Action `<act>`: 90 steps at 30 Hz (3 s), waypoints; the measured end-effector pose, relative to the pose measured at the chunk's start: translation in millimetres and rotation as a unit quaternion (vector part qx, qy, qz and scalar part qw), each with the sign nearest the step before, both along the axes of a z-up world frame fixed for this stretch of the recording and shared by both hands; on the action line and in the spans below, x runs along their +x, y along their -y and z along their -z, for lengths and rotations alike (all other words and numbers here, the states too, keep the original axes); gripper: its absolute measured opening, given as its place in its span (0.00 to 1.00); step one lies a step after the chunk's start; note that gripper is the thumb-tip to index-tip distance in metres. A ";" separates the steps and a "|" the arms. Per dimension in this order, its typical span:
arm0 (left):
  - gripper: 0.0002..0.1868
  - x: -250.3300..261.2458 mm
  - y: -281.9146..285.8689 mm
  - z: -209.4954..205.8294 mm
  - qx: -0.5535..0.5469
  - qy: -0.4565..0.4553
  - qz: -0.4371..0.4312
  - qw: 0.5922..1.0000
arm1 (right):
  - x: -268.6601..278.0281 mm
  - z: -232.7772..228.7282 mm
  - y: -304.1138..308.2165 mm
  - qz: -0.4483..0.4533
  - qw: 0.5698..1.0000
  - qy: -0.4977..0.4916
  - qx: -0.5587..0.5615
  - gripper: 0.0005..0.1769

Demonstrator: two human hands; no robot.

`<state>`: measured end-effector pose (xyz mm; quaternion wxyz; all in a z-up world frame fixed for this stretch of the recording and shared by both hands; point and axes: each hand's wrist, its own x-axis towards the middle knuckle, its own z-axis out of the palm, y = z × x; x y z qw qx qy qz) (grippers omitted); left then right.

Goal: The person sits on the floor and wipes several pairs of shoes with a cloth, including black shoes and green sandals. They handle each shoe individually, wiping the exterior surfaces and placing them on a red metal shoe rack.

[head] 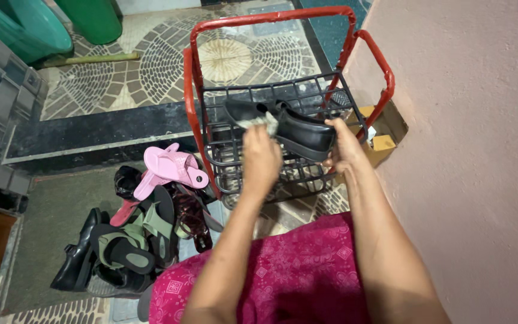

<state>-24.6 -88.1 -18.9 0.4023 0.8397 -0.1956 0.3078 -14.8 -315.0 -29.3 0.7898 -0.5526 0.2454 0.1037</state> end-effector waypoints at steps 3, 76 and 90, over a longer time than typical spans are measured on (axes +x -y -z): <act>0.19 -29.6 39.1 4.4 -0.002 -0.006 0.072 0.997 | 6.8 8.0 -3.8 0.014 0.998 0.040 0.036 0.27; 0.24 41.9 -99.2 -3.5 0.029 -0.040 -0.092 0.995 | -15.4 -30.0 -26.8 -0.126 0.780 0.358 -0.498 0.61; 0.16 32.2 -139.0 48.2 -0.003 -0.033 -0.141 0.989 | 10.1 16.4 4.9 0.125 0.989 0.044 -0.066 0.31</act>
